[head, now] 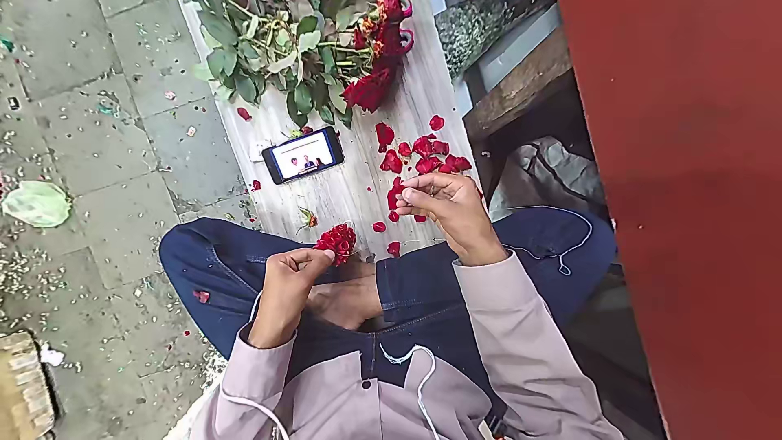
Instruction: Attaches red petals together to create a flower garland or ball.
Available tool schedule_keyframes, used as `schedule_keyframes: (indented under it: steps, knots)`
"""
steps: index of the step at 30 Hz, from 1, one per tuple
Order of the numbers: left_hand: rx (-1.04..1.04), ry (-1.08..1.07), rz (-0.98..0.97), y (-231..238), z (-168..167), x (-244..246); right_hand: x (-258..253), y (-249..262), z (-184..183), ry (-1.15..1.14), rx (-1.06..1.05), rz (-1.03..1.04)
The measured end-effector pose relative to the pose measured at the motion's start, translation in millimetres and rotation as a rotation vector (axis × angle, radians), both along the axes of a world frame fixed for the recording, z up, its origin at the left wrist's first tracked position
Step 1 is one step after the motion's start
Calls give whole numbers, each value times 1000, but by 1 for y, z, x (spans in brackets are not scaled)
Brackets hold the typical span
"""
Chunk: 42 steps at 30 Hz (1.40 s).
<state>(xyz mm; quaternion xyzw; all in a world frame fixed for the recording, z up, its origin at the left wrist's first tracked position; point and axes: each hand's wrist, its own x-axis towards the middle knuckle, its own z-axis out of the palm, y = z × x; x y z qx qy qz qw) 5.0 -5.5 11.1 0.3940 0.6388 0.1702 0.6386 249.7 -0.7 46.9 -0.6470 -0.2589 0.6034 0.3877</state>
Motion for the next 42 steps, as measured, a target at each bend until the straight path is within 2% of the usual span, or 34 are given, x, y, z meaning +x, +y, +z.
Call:
schedule_keyframes:
  steps: [6, 13, 15, 16, 18, 25, 32, 36, 38, 40, 42]
  knots:
    - [2, 3, -5, 0, 1, 0, 2, -8, -3, 166, -12, -34]
    - [4, 17, -13, -1, 2, 0, -2, -8, -4, 50, -68, 7]
    - [0, 13, -16, -1, 1, 0, 7, -6, -26, 53, -73, 12]
    - [0, 10, -18, -1, 1, -1, 16, -8, -52, 75, -17, -35]
    - [1, 11, -19, -1, 1, -1, 23, -9, -76, 90, 49, -64]
    - [1, 10, -11, -1, 1, -2, 27, -11, -72, 110, 101, -39]
    - [0, 22, -11, -1, 1, -2, 26, -14, -76, 57, 385, 0]
    - [4, 26, -15, -1, 2, -2, 6, -13, -19, -72, 229, 31]
    - [6, 25, -10, -1, 3, -1, 9, -14, -30, -17, 238, -4]
    - [8, 19, -5, -1, 3, -1, 22, -15, -66, 80, 297, -48]
    - [8, 10, -1, 0, 3, 0, 23, -14, -65, 83, 240, -59]
